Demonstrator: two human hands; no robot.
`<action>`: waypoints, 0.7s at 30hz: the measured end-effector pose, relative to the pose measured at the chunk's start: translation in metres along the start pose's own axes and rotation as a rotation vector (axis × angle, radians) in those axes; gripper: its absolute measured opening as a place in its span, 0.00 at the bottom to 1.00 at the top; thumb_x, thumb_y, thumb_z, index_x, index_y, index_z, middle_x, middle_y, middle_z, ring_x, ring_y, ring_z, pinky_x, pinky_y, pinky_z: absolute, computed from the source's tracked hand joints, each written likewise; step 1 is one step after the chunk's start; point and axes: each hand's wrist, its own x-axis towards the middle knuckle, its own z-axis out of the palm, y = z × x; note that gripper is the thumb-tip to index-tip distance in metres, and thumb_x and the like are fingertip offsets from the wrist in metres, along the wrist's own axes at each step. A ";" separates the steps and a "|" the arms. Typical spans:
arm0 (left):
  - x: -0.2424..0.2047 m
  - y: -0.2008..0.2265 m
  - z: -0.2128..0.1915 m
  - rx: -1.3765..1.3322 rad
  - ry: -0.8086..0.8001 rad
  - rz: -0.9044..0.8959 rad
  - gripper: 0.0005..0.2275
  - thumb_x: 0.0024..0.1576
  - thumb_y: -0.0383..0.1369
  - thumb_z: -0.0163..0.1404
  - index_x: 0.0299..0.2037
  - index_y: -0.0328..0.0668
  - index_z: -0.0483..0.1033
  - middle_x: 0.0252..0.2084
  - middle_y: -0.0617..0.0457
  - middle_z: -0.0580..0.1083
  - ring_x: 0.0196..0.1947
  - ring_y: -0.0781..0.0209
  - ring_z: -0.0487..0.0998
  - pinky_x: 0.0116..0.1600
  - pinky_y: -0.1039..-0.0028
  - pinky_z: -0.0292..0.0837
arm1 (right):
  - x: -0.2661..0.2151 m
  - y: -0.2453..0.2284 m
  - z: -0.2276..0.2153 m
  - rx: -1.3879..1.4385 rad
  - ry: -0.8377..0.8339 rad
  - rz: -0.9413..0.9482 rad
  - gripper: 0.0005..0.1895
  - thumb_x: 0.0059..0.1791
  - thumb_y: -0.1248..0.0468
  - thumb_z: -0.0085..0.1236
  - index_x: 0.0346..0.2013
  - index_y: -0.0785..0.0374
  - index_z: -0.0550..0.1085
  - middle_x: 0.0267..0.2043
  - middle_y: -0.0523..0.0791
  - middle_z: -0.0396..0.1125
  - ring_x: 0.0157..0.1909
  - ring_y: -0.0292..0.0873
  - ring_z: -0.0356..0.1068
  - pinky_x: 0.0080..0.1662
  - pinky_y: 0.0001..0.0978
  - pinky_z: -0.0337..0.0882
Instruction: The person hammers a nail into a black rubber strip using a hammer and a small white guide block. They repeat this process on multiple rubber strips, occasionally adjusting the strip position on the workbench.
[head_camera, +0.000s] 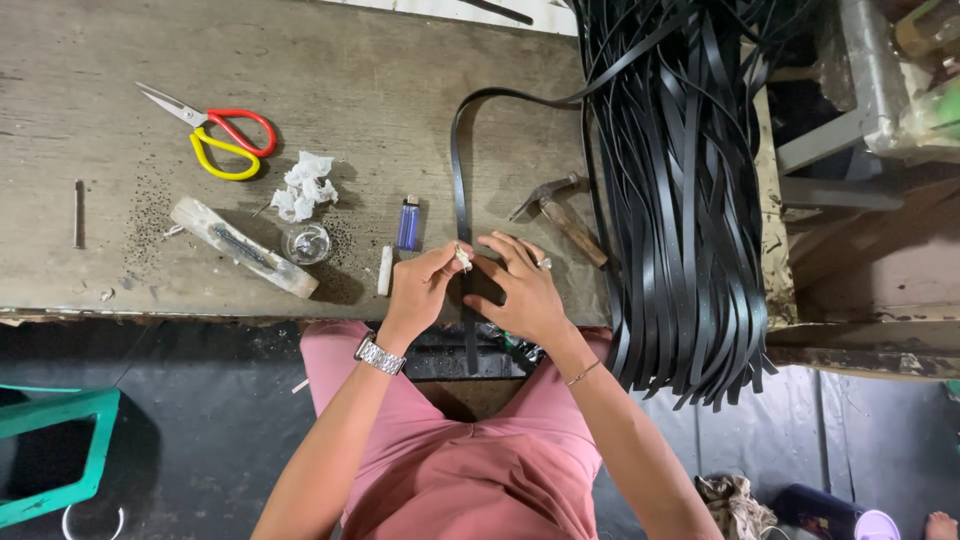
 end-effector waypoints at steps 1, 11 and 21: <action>0.000 -0.001 0.000 0.000 -0.001 0.000 0.06 0.62 0.27 0.55 0.47 0.38 0.83 0.33 0.45 0.82 0.35 0.52 0.85 0.41 0.68 0.78 | 0.000 0.000 0.000 0.000 0.000 0.001 0.29 0.45 0.39 0.65 0.54 0.51 0.75 0.60 0.44 0.68 0.65 0.50 0.67 0.62 0.49 0.62; 0.000 -0.004 0.001 0.027 -0.011 0.021 0.06 0.61 0.27 0.56 0.45 0.43 0.84 0.31 0.49 0.81 0.34 0.55 0.84 0.40 0.70 0.78 | -0.001 0.000 0.001 -0.027 -0.024 0.006 0.30 0.44 0.40 0.65 0.53 0.53 0.75 0.60 0.45 0.68 0.65 0.50 0.67 0.63 0.49 0.63; -0.004 -0.004 0.001 -0.036 -0.081 0.065 0.06 0.61 0.22 0.53 0.42 0.41 0.84 0.26 0.52 0.76 0.27 0.60 0.79 0.39 0.71 0.76 | -0.013 0.046 -0.023 -0.777 0.024 0.500 0.32 0.47 0.52 0.59 0.62 0.63 0.69 0.54 0.50 0.64 0.54 0.54 0.62 0.52 0.53 0.60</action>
